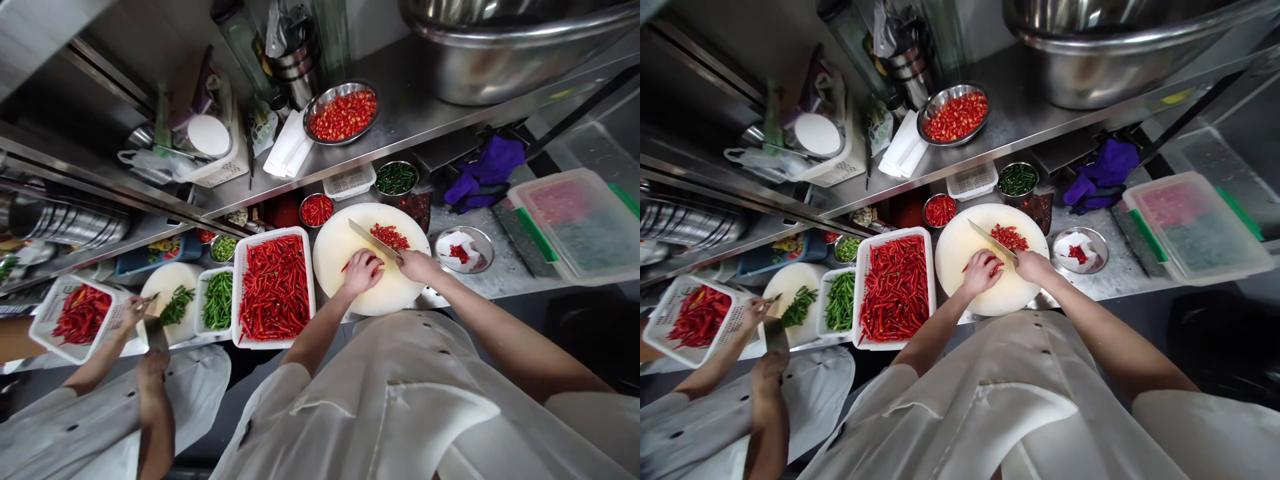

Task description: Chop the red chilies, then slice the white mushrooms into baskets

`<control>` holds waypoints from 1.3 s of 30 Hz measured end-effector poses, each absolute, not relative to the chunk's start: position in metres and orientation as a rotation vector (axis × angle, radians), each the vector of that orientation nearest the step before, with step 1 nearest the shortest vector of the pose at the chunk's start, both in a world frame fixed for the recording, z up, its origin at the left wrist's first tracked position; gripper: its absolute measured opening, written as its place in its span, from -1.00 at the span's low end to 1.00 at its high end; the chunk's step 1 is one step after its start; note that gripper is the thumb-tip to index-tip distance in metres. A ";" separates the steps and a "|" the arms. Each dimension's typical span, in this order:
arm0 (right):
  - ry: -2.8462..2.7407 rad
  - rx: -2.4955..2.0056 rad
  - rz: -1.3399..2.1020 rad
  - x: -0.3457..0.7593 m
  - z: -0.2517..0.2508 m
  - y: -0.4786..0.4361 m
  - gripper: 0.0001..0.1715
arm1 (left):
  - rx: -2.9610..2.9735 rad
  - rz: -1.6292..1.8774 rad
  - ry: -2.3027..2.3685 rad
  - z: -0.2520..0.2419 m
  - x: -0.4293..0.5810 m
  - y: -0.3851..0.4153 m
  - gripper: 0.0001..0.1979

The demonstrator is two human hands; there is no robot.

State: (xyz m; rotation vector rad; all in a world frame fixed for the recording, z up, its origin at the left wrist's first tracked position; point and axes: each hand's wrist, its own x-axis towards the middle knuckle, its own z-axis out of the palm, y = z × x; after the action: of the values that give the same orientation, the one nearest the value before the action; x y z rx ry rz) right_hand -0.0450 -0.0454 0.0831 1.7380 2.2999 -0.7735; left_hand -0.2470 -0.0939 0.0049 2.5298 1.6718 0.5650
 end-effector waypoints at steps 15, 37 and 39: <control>2.351 1.720 -0.707 -0.044 0.090 -0.056 -0.55 | 2.474 0.645 1.728 0.001 -0.256 -0.090 -0.82; 2.237 1.707 -0.856 -0.100 0.097 -0.036 -0.56 | 2.559 0.636 1.477 -0.004 -0.273 -0.074 -0.84; 2.236 1.698 -0.860 -0.103 0.097 -0.035 -0.56 | 2.578 0.644 1.456 -0.005 -0.274 -0.072 -0.82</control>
State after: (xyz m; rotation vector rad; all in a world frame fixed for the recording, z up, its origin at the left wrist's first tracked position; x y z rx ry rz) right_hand -0.1029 -0.0348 0.0970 1.6984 2.2358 -0.8605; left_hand -0.2736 -0.0719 -0.0045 2.5779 1.4563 0.6440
